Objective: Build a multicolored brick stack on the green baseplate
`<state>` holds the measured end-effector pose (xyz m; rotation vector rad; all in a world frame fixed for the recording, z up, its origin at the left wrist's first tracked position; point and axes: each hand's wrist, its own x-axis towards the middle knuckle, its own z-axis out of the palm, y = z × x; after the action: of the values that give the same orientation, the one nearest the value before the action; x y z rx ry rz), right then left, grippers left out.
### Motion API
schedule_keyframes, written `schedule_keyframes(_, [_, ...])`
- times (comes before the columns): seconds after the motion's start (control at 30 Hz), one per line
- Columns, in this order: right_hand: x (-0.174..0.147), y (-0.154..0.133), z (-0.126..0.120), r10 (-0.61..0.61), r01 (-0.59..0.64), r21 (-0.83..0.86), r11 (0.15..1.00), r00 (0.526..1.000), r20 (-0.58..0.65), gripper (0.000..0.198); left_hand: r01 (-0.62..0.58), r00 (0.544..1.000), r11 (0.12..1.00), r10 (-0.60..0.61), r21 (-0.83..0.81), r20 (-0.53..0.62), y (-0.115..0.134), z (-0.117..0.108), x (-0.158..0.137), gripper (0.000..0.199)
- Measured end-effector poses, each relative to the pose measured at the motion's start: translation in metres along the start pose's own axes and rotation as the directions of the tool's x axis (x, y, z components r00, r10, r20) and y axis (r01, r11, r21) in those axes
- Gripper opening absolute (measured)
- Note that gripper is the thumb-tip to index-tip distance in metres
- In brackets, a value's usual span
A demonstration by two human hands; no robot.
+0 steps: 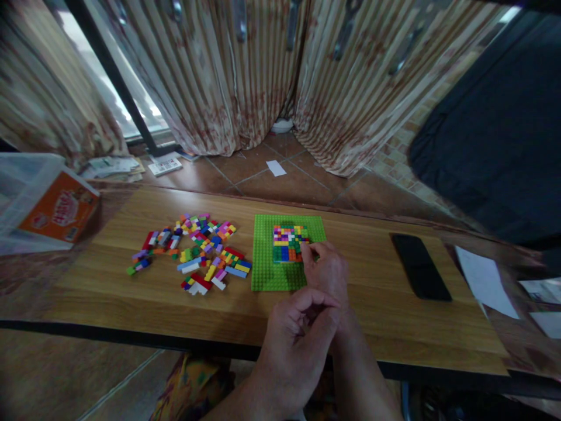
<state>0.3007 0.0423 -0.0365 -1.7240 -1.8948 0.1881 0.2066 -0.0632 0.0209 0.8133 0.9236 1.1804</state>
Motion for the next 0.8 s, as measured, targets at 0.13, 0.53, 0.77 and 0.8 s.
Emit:
schedule_keyframes(0.13, [0.0, 0.0, -0.004, 0.083, -0.085, 0.11, 0.99, 0.996, 0.024, 0.039, -0.009, 1.0, 1.0, 0.009, 0.009, -0.015, 0.0, -0.002, 0.001, 0.014])
schedule_keyframes(0.53, [-0.01, -0.014, -0.024, 0.149, -0.293, 0.754, 0.587, 0.955, 0.255, 0.033, 0.038, 0.921, 0.963, -0.137, -0.267, -0.366, 0.008, -0.015, 0.023, 0.02])
schedule_keyframes(0.77, [-0.015, -0.026, -0.036, -0.092, -0.191, 0.794, 0.577, 0.951, 0.295, 0.031, -0.052, 0.925, 0.975, -0.035, -0.218, -0.379, 0.014, -0.022, 0.024, 0.016])
schedule_keyframes(0.8, [-0.016, -0.026, -0.036, -0.107, -0.184, 0.8, 0.571, 0.949, 0.295, 0.03, -0.059, 0.924, 0.975, -0.028, -0.215, -0.382, 0.013, -0.022, 0.024, 0.015])
